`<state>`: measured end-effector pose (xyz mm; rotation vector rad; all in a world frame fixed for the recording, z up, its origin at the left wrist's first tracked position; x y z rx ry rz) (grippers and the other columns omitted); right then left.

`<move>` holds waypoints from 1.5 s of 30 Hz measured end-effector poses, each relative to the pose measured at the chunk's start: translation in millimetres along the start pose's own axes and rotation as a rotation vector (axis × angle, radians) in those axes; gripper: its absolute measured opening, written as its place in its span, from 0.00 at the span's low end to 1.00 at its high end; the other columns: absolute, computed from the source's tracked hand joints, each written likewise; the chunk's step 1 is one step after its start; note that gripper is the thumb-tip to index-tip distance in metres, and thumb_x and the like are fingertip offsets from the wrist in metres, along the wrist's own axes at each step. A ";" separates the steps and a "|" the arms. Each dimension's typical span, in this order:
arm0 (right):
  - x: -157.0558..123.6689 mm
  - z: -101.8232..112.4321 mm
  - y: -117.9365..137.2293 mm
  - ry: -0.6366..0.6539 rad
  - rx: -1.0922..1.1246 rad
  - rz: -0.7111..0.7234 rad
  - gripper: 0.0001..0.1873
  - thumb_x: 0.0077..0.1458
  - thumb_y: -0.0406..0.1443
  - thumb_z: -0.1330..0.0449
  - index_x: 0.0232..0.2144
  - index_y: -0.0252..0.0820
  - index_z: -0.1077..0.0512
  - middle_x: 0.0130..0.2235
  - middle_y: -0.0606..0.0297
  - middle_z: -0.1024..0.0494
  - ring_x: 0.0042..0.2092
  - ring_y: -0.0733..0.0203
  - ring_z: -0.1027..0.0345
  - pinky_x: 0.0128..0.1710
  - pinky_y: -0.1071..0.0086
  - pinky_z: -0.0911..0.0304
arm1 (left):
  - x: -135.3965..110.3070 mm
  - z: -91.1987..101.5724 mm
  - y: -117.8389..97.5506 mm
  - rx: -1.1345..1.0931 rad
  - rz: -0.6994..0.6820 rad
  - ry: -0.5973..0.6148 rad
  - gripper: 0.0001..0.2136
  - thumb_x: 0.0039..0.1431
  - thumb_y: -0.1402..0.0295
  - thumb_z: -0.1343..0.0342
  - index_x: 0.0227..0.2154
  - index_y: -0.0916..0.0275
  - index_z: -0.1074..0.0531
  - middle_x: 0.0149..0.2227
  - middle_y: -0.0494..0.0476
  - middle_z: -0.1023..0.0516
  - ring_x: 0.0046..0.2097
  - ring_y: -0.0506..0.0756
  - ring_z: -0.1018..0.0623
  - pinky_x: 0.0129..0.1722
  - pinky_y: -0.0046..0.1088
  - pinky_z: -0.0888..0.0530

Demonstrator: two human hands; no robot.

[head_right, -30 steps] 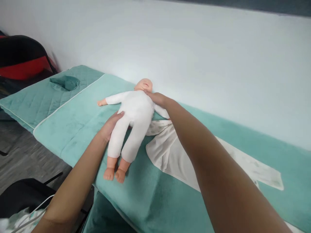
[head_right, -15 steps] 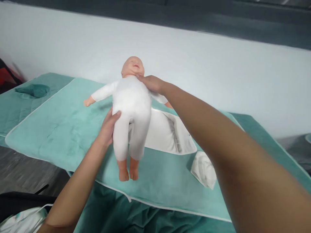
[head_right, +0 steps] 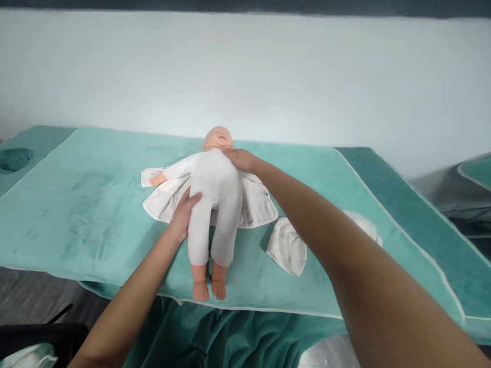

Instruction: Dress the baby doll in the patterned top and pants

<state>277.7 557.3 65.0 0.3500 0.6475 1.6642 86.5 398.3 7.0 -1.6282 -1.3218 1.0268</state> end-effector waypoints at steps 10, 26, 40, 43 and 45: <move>-11.0 17.5 33.9 -0.271 -0.474 0.206 0.38 0.70 0.56 0.61 0.46 0.37 0.21 0.50 0.44 0.20 0.52 0.39 0.27 0.52 0.51 0.34 | 29.1 34.1 -19.5 0.512 -0.138 -0.103 0.22 0.68 0.48 0.49 0.45 0.60 0.20 0.45 0.59 0.16 0.52 0.62 0.21 0.56 0.41 0.27; 22.7 -124.2 154.0 0.164 -0.649 0.528 0.20 0.67 0.47 0.46 0.50 0.40 0.25 0.50 0.52 0.21 0.49 0.44 0.28 0.46 0.57 0.38 | 58.9 46.3 -25.4 1.560 -0.263 -0.098 0.16 0.70 0.70 0.54 0.53 0.65 0.26 0.51 0.70 0.22 0.46 0.64 0.21 0.40 0.40 0.27; -12.7 -75.8 132.3 -0.107 -0.319 0.550 0.30 0.67 0.59 0.52 0.42 0.47 0.21 0.43 0.57 0.20 0.46 0.47 0.30 0.46 0.57 0.41 | 75.4 121.9 -55.6 0.597 -0.430 -0.415 0.06 0.57 0.77 0.44 0.32 0.59 0.29 0.34 0.52 0.22 0.38 0.54 0.24 0.41 0.31 0.29; -11.9 -71.4 129.9 -0.116 -0.329 0.497 0.27 0.66 0.58 0.49 0.36 0.46 0.21 0.41 0.58 0.21 0.44 0.49 0.30 0.45 0.57 0.42 | 72.7 134.9 -52.7 0.408 -0.375 -0.462 0.06 0.55 0.78 0.44 0.31 0.59 0.28 0.33 0.49 0.22 0.38 0.52 0.25 0.41 0.28 0.29; -10.5 -67.4 125.4 -0.130 -0.360 0.444 0.26 0.66 0.56 0.47 0.33 0.46 0.22 0.39 0.58 0.22 0.42 0.49 0.31 0.45 0.57 0.43 | 72.3 139.7 -51.2 0.328 -0.357 -0.483 0.04 0.57 0.74 0.43 0.30 0.59 0.28 0.31 0.48 0.24 0.36 0.51 0.26 0.40 0.28 0.29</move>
Point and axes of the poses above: each hand's wrist, its own x-axis towards the middle knuckle, its own z-axis out of the back of the hand, y = z × x, the point moved 8 cm from there along x, towards the middle knuckle
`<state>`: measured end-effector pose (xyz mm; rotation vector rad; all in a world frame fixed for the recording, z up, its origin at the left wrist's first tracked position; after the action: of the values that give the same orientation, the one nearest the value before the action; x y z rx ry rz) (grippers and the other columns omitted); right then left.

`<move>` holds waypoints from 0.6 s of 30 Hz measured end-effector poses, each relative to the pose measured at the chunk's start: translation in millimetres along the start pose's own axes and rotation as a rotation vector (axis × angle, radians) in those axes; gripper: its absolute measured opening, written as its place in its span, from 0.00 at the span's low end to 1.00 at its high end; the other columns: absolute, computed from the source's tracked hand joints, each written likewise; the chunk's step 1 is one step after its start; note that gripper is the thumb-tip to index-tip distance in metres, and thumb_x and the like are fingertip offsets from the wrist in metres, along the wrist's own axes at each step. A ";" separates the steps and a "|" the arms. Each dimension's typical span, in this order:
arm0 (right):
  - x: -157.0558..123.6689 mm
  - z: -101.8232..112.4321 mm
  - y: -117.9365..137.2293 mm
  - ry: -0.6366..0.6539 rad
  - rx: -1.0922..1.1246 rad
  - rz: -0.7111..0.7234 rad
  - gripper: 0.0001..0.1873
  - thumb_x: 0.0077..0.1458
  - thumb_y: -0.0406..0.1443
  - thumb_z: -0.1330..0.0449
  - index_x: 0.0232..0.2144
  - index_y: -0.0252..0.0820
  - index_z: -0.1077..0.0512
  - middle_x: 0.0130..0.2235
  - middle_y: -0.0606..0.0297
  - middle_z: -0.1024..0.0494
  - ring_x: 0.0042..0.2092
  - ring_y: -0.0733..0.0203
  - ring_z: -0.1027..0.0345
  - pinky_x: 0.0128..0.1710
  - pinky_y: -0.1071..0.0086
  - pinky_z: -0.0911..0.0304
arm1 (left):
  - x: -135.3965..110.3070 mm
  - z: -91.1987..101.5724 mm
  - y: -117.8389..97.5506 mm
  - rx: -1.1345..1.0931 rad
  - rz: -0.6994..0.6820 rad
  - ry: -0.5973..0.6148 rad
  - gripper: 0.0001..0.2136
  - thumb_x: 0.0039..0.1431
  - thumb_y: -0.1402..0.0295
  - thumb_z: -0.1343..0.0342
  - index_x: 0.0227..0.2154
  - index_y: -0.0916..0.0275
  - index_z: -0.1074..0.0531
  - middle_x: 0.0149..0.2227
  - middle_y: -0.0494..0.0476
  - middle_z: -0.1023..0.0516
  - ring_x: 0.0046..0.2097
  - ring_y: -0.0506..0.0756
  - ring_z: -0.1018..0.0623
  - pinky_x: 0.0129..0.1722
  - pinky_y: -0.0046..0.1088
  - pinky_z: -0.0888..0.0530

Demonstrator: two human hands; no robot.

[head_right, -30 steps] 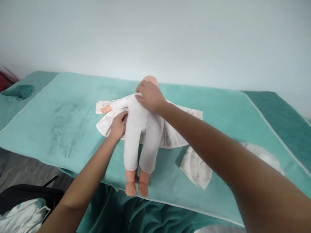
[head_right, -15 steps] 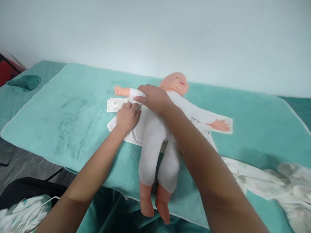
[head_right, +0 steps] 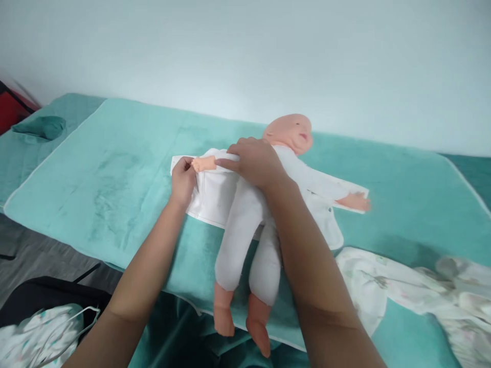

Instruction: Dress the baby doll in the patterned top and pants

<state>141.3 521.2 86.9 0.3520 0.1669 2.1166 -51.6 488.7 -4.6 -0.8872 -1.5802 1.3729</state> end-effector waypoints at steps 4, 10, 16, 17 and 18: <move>-1.7 -0.1 -7.9 -0.034 -0.109 -0.072 0.22 0.64 0.53 0.44 0.32 0.45 0.23 0.39 0.57 0.22 0.43 0.48 0.32 0.46 0.56 0.44 | -4.7 1.3 -4.8 0.019 -0.058 -0.042 0.08 0.65 0.64 0.42 0.30 0.59 0.30 0.30 0.49 0.28 0.34 0.50 0.28 0.39 0.29 0.30; -2.9 -9.4 3.3 -0.108 -0.220 -0.029 0.15 0.64 0.43 0.45 0.34 0.41 0.23 0.38 0.53 0.23 0.44 0.47 0.32 0.49 0.54 0.43 | -47.0 -50.1 -34.8 0.578 -0.639 0.244 0.08 0.70 0.62 0.47 0.35 0.58 0.30 0.36 0.56 0.24 0.40 0.56 0.26 0.42 0.35 0.30; -28.2 25.4 -9.2 -0.303 0.042 -0.105 0.15 0.64 0.38 0.47 0.49 0.43 0.26 0.52 0.53 0.22 0.53 0.49 0.31 0.54 0.57 0.39 | -45.9 -57.2 -19.7 0.707 -0.558 0.248 0.05 0.71 0.65 0.49 0.40 0.59 0.32 0.39 0.58 0.24 0.41 0.56 0.25 0.40 0.34 0.30; -38.7 34.9 -24.4 -0.370 0.045 -0.224 0.15 0.64 0.37 0.47 0.49 0.43 0.26 0.53 0.53 0.22 0.53 0.49 0.31 0.53 0.58 0.38 | -43.8 -54.4 -19.2 0.691 -0.536 0.229 0.04 0.71 0.65 0.49 0.41 0.59 0.32 0.40 0.58 0.24 0.41 0.56 0.25 0.41 0.34 0.30; -51.5 42.6 -42.0 -0.425 0.023 -0.362 0.14 0.64 0.37 0.47 0.47 0.42 0.26 0.52 0.52 0.22 0.52 0.49 0.30 0.52 0.58 0.37 | -42.4 -52.3 -19.3 0.674 -0.525 0.219 0.04 0.71 0.65 0.49 0.41 0.58 0.32 0.40 0.58 0.24 0.42 0.56 0.25 0.41 0.34 0.30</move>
<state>214.4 499.8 107.1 0.7187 0.0034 1.6441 13.5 467.9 10.9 -0.1800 -0.9724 1.2391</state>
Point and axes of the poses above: each hand's wrist, its own x-axis towards the middle knuckle, its own z-axis out of the back of the hand, y = z × x, the point moved 8 cm from there along x, towards the middle knuckle
